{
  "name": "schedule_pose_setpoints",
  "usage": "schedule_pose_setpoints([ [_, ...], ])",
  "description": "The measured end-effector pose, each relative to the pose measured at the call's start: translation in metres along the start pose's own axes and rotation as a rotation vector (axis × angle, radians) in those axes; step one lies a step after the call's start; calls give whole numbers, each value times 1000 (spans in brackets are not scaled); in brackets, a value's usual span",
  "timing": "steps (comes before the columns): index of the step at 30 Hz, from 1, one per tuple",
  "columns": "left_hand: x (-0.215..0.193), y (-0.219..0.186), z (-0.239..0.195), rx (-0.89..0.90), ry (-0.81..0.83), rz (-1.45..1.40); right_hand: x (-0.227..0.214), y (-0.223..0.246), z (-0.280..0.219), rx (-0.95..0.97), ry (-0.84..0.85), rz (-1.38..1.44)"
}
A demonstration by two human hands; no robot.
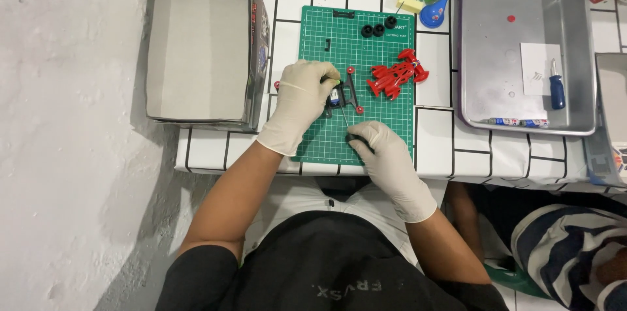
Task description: The person is assembling a small plastic model car, specifically attaching the body shell to the chassis and using a screwdriver to adjust components.
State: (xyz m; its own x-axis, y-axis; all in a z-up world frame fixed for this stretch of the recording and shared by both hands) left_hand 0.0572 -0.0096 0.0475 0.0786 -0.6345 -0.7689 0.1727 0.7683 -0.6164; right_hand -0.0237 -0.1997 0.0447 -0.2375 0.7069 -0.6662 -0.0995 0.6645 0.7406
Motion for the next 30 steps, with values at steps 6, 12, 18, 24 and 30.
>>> schedule_pose_setpoints([
  [6,6,2,3,16,7,49,3,-6,0,-20,-39,-4],
  [12,8,1,7,19,28,76,9,-18,5,-249,-172,-271],
  [18,16,5,13,20,45,166,19,-23,9,-338,-299,-339],
  [24,15,4,18,-14,76,145,20,-20,14,-343,-361,-366],
  [30,12,4,21,-21,89,140,20,-18,19,-363,-394,-385],
])
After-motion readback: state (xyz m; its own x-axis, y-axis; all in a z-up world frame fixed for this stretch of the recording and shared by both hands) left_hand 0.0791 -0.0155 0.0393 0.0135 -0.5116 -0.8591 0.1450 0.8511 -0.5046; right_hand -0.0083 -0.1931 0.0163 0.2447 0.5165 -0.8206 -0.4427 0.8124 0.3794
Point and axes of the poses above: each hand's wrist, its own z-axis towards the middle knuckle, its own x-axis out of the palm, y = z × x, the point moved 2 cm from there along z, towards the middle knuckle, and after that the axes turned 3 degrees about x, right-handed, at the moved point
